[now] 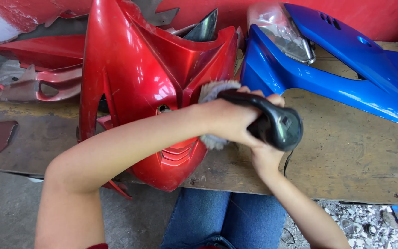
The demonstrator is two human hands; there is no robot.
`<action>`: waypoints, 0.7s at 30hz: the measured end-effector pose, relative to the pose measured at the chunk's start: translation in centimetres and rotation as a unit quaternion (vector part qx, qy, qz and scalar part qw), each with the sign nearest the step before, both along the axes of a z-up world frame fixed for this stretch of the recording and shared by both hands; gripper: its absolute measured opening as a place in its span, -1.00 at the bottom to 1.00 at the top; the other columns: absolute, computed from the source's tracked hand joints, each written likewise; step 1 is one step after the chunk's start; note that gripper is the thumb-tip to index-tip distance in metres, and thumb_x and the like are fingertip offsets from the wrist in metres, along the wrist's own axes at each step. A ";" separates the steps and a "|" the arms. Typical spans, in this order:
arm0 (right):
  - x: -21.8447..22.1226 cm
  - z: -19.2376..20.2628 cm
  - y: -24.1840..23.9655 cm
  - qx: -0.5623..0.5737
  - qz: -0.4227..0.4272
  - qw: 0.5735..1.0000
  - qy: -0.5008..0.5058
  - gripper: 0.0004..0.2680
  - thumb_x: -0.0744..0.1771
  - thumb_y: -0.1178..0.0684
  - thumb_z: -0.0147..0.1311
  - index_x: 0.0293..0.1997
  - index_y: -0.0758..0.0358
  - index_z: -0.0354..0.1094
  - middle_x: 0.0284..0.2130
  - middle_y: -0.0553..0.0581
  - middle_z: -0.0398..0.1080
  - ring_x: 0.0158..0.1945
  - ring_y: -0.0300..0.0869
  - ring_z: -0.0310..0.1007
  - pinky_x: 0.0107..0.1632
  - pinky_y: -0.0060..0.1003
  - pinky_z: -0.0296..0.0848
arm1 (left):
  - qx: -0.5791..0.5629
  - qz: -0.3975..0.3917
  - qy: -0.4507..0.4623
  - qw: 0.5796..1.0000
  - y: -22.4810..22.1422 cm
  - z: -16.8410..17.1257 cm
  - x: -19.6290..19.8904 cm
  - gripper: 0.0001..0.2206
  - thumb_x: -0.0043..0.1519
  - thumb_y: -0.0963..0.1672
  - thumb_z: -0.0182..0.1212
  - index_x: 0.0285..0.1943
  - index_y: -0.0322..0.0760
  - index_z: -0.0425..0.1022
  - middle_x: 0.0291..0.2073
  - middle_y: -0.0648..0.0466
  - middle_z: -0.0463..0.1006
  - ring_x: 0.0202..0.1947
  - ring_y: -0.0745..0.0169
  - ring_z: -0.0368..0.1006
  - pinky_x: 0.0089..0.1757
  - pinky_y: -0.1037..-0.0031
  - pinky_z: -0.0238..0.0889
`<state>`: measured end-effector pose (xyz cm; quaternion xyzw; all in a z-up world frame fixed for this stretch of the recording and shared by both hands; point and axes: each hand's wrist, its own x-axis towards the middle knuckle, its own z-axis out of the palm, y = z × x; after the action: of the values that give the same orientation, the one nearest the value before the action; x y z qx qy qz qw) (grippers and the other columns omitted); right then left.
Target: The person uses a handheld electric polisher with a buffing pad to polish a red motorcycle fairing. They move the tool across the curved surfaces of the fairing, working on different sections throughout the clip.
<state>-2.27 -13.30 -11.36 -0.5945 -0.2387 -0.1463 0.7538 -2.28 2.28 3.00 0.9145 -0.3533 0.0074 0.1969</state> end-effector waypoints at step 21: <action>0.0 1.6 2.5 0.008 0.063 0.995 -0.074 -0.73 0.37 0.20 0.17 0.21 0.30 0.30 0.11 0.04 0.32 0.13 -0.20 0.35 0.31 -0.23 0.39 | -0.060 -0.005 -0.069 0.996 2.6 2.7 -2.8 -0.33 0.02 0.09 0.49 0.22 -0.10 0.22 -0.07 0.00 0.51 0.06 0.01 0.42 0.14 0.14 0.07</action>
<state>-2.29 -10.77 -9.79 -0.5596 -0.3302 -0.1439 0.7464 -5.12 4.92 5.69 0.8968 -0.3691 0.0906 0.2264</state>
